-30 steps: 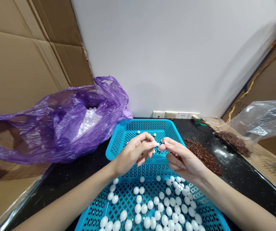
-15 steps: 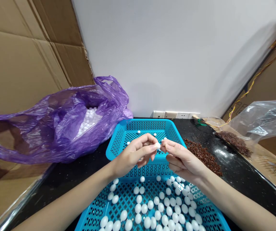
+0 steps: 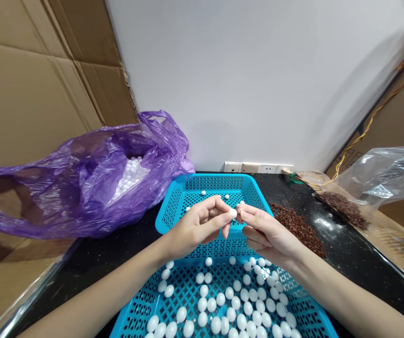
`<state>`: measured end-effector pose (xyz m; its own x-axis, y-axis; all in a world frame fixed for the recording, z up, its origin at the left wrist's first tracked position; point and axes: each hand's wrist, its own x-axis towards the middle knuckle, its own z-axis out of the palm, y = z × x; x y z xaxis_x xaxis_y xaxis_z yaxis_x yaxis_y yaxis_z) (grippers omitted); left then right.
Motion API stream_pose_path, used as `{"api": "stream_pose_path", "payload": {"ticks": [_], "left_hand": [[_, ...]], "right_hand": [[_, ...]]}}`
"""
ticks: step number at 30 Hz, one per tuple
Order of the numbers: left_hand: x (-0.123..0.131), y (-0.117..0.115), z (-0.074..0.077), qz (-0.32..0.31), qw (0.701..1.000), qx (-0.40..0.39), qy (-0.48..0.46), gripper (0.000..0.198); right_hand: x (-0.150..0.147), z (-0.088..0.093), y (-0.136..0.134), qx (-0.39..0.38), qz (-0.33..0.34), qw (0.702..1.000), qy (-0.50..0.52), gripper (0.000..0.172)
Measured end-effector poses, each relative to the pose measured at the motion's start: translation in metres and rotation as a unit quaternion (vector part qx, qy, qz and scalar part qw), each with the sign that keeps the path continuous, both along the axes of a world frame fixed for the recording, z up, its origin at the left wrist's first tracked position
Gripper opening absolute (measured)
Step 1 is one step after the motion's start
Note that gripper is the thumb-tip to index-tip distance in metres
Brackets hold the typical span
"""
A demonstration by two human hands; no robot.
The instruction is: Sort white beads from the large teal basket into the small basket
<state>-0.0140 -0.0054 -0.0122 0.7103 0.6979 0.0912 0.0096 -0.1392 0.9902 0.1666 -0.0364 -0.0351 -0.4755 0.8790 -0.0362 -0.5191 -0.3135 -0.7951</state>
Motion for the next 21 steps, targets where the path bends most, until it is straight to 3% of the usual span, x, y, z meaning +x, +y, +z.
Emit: {"api": "stream_pose_path", "payload": {"ticks": [21], "left_hand": [[0.0034,-0.0052,0.0011,0.030,0.998,0.055,0.004,0.015]], "right_hand": [[-0.0007,-0.0035,0.0009,0.001,-0.008,1.000,0.009,0.014]]}}
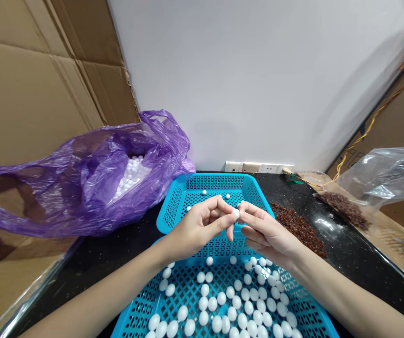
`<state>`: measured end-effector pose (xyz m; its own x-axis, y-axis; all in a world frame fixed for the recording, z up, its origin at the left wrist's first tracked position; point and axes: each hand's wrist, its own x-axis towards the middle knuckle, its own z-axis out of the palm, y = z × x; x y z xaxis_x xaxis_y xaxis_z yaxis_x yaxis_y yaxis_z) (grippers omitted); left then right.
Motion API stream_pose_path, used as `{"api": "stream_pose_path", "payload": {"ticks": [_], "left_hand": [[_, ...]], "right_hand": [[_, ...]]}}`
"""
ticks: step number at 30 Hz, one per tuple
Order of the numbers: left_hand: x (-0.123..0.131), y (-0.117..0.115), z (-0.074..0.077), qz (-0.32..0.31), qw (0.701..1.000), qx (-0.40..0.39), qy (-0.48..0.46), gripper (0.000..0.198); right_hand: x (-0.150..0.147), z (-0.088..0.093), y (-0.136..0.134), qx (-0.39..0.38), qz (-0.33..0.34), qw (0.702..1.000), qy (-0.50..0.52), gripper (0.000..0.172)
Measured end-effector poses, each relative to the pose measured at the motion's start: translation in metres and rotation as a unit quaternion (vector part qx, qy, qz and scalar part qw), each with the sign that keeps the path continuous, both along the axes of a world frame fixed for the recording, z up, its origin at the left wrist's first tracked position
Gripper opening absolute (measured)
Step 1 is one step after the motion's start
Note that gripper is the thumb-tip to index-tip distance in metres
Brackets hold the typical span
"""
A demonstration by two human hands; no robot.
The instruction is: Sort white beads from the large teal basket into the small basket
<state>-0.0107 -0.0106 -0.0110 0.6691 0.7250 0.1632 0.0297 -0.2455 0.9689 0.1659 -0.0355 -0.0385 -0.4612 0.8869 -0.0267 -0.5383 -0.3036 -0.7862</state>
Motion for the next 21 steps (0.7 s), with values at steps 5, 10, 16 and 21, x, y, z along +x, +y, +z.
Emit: {"api": "stream_pose_path", "payload": {"ticks": [5,10,16,21], "left_hand": [[0.001,0.009,-0.007,0.102,0.990,0.080,0.058,0.019],[-0.005,0.024,-0.023,0.207,0.930,0.208,0.222,0.021],[-0.006,0.020,-0.018,0.182,0.920,0.277,0.209,0.022],[-0.005,-0.002,-0.008,-0.070,0.867,0.406,0.281,0.014]], "right_hand": [[0.000,0.002,0.001,-0.046,-0.028,0.998,0.042,0.019],[0.001,0.002,0.004,-0.112,-0.020,0.989,0.090,0.018],[0.002,0.000,0.006,-0.144,-0.023,0.983,0.111,0.019],[0.003,-0.002,0.008,-0.152,-0.029,0.978,0.139,0.023]]}}
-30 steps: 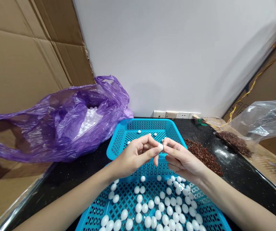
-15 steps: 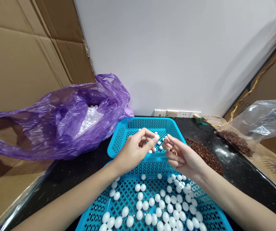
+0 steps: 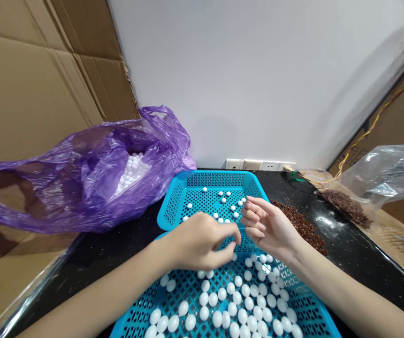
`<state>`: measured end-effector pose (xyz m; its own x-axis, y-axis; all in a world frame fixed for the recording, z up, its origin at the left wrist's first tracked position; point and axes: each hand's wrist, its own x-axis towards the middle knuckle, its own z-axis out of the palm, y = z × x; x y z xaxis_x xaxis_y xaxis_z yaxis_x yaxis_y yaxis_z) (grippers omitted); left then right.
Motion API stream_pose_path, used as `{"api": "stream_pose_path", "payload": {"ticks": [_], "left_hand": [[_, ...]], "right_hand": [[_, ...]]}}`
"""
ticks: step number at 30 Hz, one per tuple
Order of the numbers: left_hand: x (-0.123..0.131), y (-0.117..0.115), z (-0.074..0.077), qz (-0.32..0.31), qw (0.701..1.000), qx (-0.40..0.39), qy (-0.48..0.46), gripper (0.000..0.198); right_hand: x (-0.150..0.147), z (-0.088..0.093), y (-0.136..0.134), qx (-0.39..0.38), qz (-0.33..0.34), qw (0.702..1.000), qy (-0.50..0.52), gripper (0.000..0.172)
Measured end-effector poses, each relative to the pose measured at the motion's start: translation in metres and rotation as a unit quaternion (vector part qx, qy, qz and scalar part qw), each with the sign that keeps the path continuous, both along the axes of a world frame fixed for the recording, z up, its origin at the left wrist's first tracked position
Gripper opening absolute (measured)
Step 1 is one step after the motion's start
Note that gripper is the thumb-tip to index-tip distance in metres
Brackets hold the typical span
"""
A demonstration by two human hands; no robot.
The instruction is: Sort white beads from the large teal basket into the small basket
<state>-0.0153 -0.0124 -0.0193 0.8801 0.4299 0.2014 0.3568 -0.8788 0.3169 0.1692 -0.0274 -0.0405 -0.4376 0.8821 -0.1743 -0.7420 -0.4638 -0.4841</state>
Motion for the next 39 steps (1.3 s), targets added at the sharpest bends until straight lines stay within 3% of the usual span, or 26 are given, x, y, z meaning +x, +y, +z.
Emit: {"api": "stream_pose_path", "payload": {"ticks": [2,4,10,17,23,27,30,35,39], "left_hand": [[0.000,-0.009,-0.001,-0.006,0.987,0.108,0.119,0.017],[0.000,-0.015,-0.004,0.017,0.967,0.155,0.199,0.023],[0.002,-0.015,-0.008,0.077,0.942,0.131,0.299,0.018],[0.000,-0.016,-0.007,0.083,0.944,0.106,0.300,0.013],[-0.002,-0.020,-0.006,0.046,0.974,0.103,0.197,0.011],[0.003,-0.023,0.004,0.012,0.994,0.044,0.097,0.009],[0.006,-0.020,0.009,0.010,1.000,0.007,-0.014,0.010],[0.006,-0.009,0.009,0.107,0.979,-0.057,-0.167,0.018],[0.004,-0.004,0.007,0.206,0.943,-0.032,-0.259,0.020]], "right_hand": [[0.000,0.000,0.001,0.002,0.000,1.000,0.007,0.024],[0.000,0.001,0.001,0.007,0.003,1.000,0.010,0.024],[-0.001,0.003,-0.001,0.017,0.005,1.000,0.002,0.021],[-0.004,0.005,-0.003,0.020,-0.006,0.999,-0.026,0.015],[-0.005,0.003,-0.002,0.011,-0.017,0.999,-0.040,0.014],[-0.007,0.002,0.000,0.007,-0.063,0.996,-0.069,0.004],[-0.008,0.002,0.000,0.005,-0.068,0.996,-0.065,0.006],[-0.007,0.002,0.000,0.016,-0.063,0.997,-0.046,0.015],[-0.007,0.000,-0.003,0.078,0.026,0.990,-0.119,0.013]]}}
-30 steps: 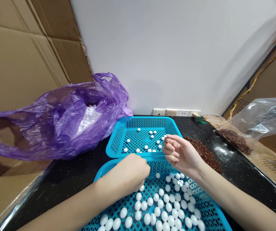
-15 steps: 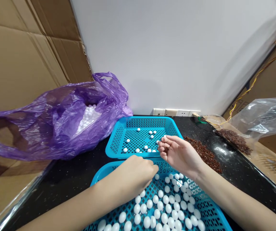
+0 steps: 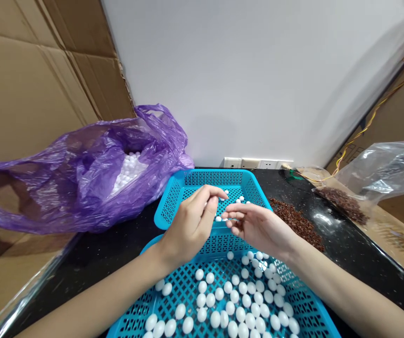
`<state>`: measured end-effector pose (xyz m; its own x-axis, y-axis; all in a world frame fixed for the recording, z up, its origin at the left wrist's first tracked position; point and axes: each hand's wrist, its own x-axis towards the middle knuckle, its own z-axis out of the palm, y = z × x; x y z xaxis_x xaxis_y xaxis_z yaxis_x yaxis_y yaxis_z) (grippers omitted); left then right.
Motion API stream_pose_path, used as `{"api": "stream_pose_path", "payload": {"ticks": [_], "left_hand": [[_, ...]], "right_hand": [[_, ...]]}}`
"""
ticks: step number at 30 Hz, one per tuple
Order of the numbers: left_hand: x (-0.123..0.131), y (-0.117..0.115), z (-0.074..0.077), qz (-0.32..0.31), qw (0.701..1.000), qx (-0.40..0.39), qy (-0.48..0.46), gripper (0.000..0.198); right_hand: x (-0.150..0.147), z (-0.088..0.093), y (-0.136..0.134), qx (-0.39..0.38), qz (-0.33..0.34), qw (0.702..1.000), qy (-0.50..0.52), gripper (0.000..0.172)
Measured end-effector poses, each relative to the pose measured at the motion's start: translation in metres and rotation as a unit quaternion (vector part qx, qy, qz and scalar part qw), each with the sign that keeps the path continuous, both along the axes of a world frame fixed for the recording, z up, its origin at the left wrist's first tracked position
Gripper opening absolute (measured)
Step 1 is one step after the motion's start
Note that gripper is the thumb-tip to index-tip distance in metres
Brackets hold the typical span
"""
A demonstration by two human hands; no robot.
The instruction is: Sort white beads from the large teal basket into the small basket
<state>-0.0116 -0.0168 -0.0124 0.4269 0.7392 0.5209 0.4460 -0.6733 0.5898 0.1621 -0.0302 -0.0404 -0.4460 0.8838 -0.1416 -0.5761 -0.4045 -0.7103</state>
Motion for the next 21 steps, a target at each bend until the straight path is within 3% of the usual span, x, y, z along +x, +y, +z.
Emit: {"api": "stream_pose_path", "payload": {"ticks": [5,9,13,16,21], "left_hand": [[0.000,-0.001,-0.001,-0.002,1.000,-0.004,-0.028,0.019],[0.000,-0.002,-0.001,-0.036,0.999,0.003,-0.003,0.019],[0.000,-0.002,-0.003,-0.053,0.998,-0.021,0.027,0.017],[0.000,-0.003,-0.004,-0.061,0.997,-0.026,0.035,0.016],[0.000,-0.003,-0.004,-0.068,0.997,-0.022,0.042,0.016]], "right_hand": [[-0.002,0.005,-0.009,0.092,0.174,0.972,-0.132,0.004],[-0.002,0.009,-0.015,0.194,0.214,0.924,-0.251,0.009],[0.000,0.003,-0.018,0.238,0.234,0.887,-0.320,0.014],[0.000,-0.002,-0.019,0.315,0.213,0.829,-0.410,0.021],[0.000,-0.006,-0.022,0.422,0.240,0.724,-0.490,0.028]]}}
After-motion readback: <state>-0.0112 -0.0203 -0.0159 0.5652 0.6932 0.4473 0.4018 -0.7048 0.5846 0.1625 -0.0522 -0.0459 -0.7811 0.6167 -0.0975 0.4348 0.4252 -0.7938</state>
